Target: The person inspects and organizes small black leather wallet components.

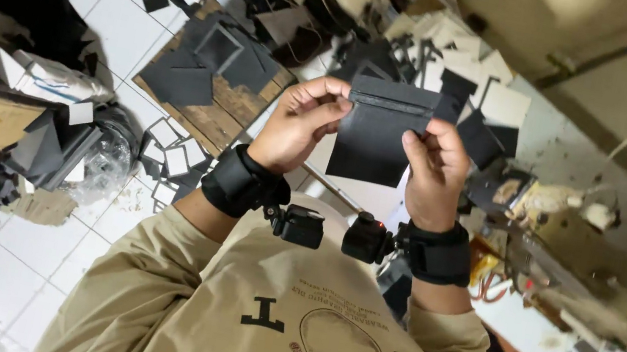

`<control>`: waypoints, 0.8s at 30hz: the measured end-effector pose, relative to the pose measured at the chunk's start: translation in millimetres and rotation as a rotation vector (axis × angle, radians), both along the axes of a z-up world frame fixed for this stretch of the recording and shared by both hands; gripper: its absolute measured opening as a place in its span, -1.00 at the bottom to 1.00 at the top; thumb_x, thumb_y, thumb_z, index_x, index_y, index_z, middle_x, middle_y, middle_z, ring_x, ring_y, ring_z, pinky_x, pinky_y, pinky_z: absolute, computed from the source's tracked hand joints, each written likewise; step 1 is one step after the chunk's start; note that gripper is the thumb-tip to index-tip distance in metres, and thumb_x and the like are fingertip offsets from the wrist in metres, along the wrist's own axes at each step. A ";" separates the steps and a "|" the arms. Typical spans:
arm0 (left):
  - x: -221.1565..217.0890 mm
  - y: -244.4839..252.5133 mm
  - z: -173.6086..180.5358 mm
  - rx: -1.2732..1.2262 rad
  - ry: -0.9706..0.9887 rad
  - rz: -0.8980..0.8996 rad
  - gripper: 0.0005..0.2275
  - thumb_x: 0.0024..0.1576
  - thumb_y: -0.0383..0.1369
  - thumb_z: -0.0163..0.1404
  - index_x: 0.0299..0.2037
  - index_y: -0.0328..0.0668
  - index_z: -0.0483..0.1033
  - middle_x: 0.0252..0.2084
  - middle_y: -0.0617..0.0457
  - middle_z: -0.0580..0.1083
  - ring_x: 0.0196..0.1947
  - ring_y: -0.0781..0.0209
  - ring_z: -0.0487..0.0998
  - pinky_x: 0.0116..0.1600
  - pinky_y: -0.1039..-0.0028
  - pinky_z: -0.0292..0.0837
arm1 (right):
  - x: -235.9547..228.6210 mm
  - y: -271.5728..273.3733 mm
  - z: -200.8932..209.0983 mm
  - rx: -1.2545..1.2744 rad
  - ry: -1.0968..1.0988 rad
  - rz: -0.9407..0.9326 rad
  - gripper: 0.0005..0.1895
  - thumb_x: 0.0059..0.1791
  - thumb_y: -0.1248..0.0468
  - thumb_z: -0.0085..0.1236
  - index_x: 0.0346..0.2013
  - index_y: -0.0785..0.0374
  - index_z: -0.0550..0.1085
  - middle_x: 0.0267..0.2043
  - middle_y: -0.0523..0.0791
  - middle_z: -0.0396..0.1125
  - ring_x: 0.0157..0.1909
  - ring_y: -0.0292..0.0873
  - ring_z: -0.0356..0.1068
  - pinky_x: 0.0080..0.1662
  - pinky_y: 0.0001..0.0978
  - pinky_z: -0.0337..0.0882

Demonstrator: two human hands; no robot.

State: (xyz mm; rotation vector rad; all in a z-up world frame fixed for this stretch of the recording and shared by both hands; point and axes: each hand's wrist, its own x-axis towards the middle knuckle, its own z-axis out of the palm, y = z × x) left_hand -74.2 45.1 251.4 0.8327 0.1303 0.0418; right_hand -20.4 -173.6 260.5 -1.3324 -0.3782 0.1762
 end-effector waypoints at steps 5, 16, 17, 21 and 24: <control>-20.9 24.9 39.1 0.147 -0.208 0.102 -0.72 0.23 -0.65 0.07 0.11 -0.23 0.44 -0.10 0.22 0.51 -0.12 0.49 0.46 -0.01 0.63 0.39 | -2.4 39.1 16.8 0.025 -0.054 0.093 -0.83 0.13 0.53 0.11 0.01 0.38 0.45 -0.15 -0.20 0.42 -0.15 -0.41 0.30 -0.04 -0.57 0.29; -89.8 91.0 63.4 0.341 -0.288 0.331 -0.71 0.26 -0.74 0.06 0.12 -0.31 0.39 -0.03 0.14 0.52 0.03 0.47 0.49 0.14 0.59 0.45 | -31.0 128.6 38.9 -0.099 -0.203 0.138 -0.85 0.10 0.47 0.21 -0.03 0.39 0.48 -0.22 -0.25 0.38 -0.22 -0.45 0.29 -0.13 -0.61 0.32; -95.2 96.4 63.8 0.323 -0.284 0.343 -0.72 0.25 -0.73 0.06 0.10 -0.30 0.38 -0.04 0.14 0.53 0.01 0.47 0.50 0.13 0.60 0.45 | -34.2 135.7 41.3 -0.102 -0.214 0.155 -0.87 0.11 0.47 0.21 -0.05 0.38 0.48 -0.23 -0.25 0.38 -0.23 -0.45 0.28 -0.13 -0.61 0.32; -118.2 114.4 64.5 0.355 -0.270 0.393 -0.74 0.22 -0.70 0.09 0.04 -0.28 0.37 -0.06 0.16 0.53 -0.01 0.49 0.50 0.11 0.60 0.46 | -46.9 160.2 44.3 -0.060 -0.210 0.211 -0.91 0.12 0.47 0.21 -0.10 0.37 0.47 -0.26 -0.26 0.36 -0.24 -0.46 0.27 -0.14 -0.62 0.31; -131.9 124.4 65.3 0.434 -0.272 0.428 -0.74 0.22 -0.67 0.17 0.03 -0.31 0.40 -0.09 0.14 0.53 -0.06 0.47 0.53 0.07 0.59 0.50 | -57.1 173.0 46.8 -0.045 -0.229 0.264 -0.91 0.12 0.47 0.20 -0.11 0.35 0.46 -0.27 -0.27 0.34 -0.24 -0.46 0.25 -0.14 -0.62 0.29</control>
